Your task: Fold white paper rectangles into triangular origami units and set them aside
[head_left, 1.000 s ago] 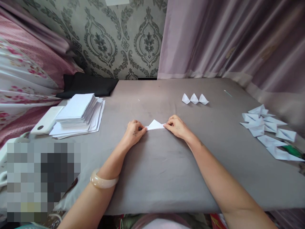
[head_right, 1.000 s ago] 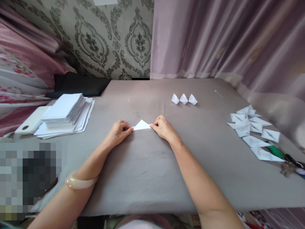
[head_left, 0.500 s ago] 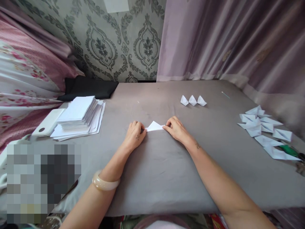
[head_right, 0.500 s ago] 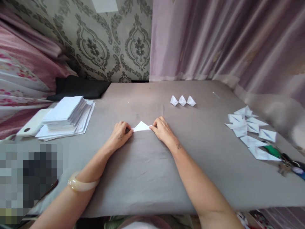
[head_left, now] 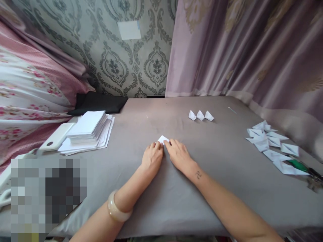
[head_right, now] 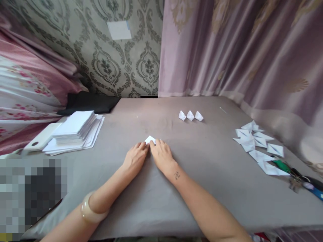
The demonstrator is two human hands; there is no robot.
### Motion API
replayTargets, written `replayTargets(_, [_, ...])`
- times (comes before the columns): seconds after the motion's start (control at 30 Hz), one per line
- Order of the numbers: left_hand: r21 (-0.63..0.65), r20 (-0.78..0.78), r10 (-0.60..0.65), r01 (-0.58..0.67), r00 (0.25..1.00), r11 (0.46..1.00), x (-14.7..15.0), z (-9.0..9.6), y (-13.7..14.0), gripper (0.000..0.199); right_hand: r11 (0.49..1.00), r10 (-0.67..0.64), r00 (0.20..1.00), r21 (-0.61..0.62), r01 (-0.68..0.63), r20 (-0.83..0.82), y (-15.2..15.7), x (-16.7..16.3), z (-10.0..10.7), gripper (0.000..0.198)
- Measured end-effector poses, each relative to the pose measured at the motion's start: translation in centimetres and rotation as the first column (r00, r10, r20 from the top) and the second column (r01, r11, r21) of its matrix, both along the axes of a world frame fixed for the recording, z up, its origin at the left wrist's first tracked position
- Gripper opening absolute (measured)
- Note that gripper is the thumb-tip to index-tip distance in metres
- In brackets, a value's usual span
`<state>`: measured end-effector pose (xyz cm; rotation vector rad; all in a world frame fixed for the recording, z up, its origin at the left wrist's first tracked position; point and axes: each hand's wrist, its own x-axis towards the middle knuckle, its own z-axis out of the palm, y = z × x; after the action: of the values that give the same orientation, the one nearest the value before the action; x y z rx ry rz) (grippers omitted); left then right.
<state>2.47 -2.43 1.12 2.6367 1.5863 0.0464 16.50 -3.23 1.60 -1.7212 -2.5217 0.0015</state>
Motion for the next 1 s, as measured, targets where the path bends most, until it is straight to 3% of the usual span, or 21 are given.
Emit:
replayTargets(0.27, [0.000,0.034,0.043,-0.043,0.998,0.999,0.1,-1.0,-1.2,0.043,0.998,-0.023,1.000,0.058,0.024,-0.006,-1.7,-1.1,0.3,0.043])
replayTargets(0.67, [-0.042,0.112,0.055,-0.050,0.992,0.998,-1.4,-0.8,-0.9,0.055,0.994,-0.103,0.991,0.033,0.106,-0.083,-0.6,0.5,-0.4,0.041])
replayTargets(0.87, [-0.043,0.109,0.094,-0.089,0.990,0.995,-1.4,-0.1,-0.9,0.042,0.988,-0.153,0.987,0.010,0.154,-0.051,-0.4,1.2,0.2,0.038])
replayTargets(1.0, [0.033,0.152,0.070,-0.076,0.986,0.997,-1.6,-0.2,-0.1,0.032,0.983,-0.184,0.979,0.004,0.185,-0.088,0.2,1.9,0.2,0.032])
